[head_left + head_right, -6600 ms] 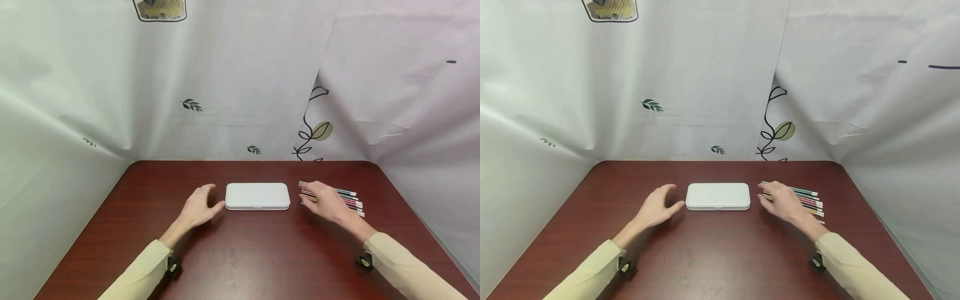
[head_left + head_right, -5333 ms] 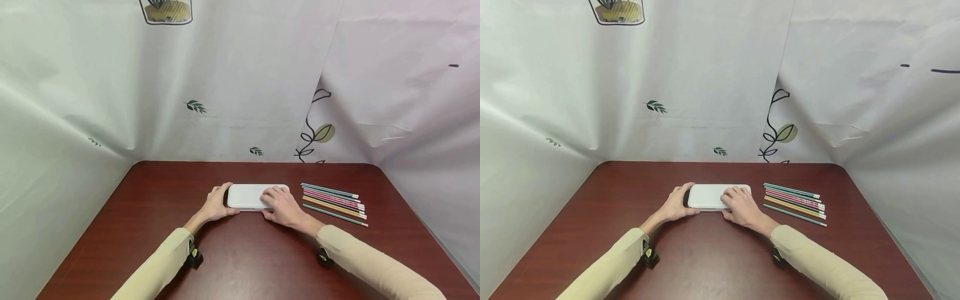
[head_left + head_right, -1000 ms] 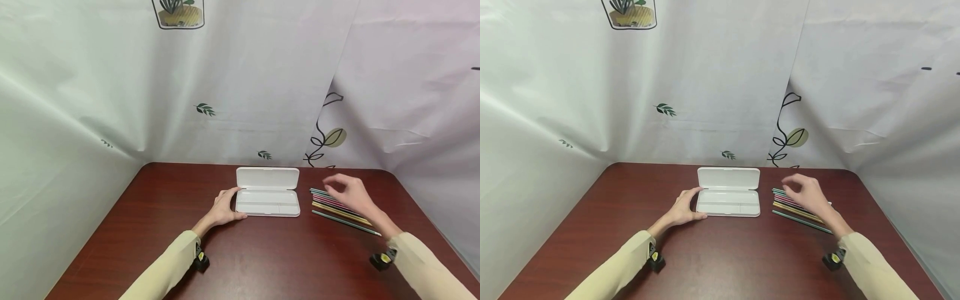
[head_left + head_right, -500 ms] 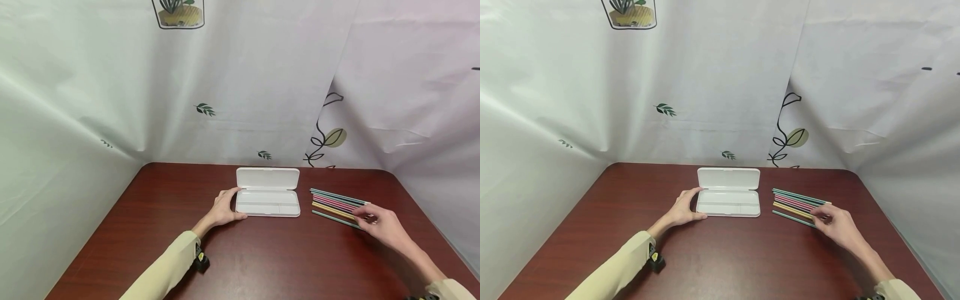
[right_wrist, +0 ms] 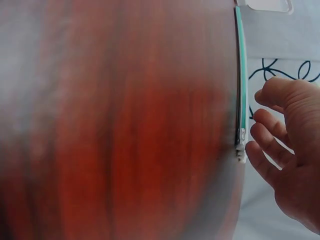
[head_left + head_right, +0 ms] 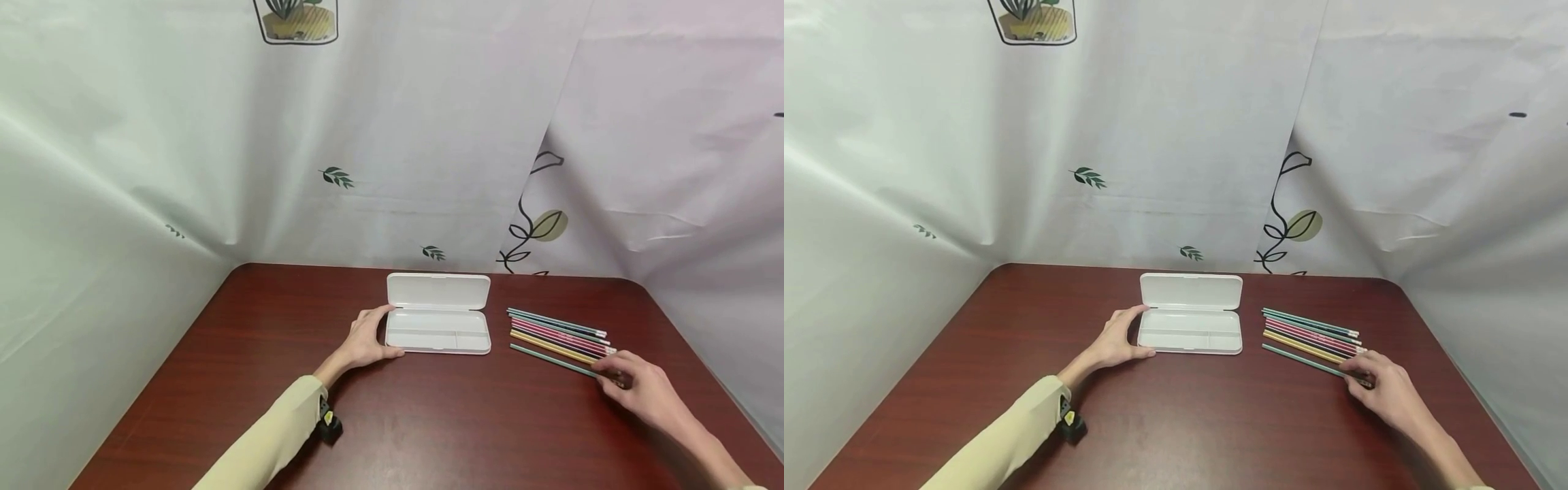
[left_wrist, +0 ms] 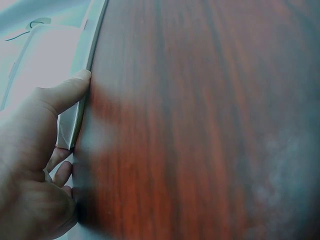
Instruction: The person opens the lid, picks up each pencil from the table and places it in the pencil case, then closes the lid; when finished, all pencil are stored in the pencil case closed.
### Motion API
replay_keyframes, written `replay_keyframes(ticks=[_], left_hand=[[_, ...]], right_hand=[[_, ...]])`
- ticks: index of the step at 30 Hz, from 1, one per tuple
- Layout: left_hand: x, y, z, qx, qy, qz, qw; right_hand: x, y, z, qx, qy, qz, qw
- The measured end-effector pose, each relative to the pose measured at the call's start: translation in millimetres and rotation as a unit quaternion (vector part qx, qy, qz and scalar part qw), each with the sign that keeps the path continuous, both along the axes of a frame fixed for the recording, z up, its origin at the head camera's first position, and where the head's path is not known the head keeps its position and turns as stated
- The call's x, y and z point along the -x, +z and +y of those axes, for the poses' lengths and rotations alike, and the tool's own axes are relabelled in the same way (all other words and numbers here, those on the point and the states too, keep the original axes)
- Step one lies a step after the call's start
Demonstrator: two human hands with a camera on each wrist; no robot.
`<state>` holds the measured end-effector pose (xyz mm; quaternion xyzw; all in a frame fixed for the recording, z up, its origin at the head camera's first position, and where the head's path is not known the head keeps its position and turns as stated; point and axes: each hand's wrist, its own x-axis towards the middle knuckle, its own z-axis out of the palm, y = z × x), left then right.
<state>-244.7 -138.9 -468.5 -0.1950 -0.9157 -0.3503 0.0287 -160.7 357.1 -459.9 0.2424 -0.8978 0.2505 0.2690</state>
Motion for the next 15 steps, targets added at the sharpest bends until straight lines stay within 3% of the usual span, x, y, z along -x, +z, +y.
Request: replay_keyframes(ticks=[15], left_hand=[[0.4,-0.2,0.5,-0.003,0.000,-0.001,1.0000]], right_hand=[[0.7,-3.9,3.0,-0.003,0.006,0.002,1.0000]])
